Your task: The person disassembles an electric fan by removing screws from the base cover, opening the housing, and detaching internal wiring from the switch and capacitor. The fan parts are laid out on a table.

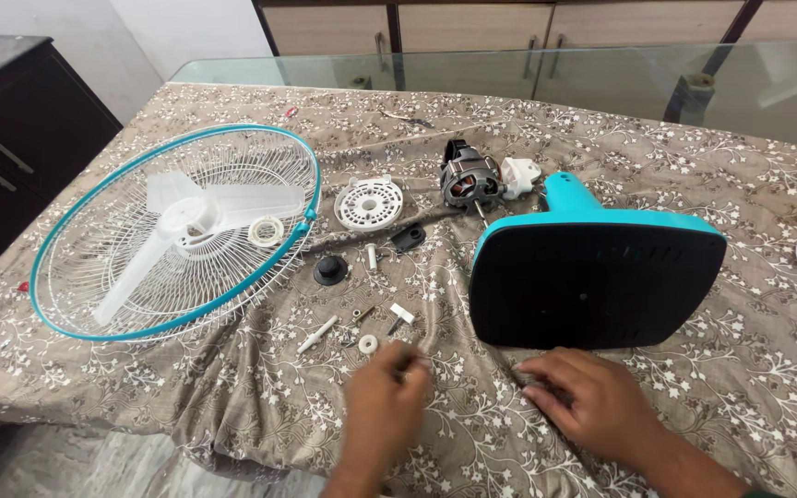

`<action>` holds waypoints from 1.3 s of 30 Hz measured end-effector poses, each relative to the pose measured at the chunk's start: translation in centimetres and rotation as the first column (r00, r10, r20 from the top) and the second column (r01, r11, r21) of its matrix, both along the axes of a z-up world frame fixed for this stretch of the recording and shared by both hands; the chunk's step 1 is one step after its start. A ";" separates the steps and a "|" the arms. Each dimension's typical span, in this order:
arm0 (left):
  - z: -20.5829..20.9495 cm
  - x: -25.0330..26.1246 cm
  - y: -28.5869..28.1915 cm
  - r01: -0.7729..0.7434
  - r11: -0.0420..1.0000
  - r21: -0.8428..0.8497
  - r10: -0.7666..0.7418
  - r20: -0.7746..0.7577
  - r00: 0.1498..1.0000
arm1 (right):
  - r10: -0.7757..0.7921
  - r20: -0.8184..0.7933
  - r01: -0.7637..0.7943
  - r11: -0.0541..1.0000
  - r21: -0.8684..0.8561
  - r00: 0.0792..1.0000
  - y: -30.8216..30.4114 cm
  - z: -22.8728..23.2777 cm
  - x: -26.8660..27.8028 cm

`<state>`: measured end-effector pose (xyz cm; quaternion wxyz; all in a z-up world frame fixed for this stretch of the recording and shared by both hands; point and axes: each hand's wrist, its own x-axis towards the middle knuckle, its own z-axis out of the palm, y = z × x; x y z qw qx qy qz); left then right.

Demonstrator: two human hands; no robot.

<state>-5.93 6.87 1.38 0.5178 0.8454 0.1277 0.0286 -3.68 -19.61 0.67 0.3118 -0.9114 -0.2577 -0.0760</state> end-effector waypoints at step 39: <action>1.6 3.3 -4.1 -0.039 0.996 -0.075 0.069 0.444 0.894 | -0.563 0.173 0.364 0.709 0.605 0.808 -7.1 -1.2 -0.4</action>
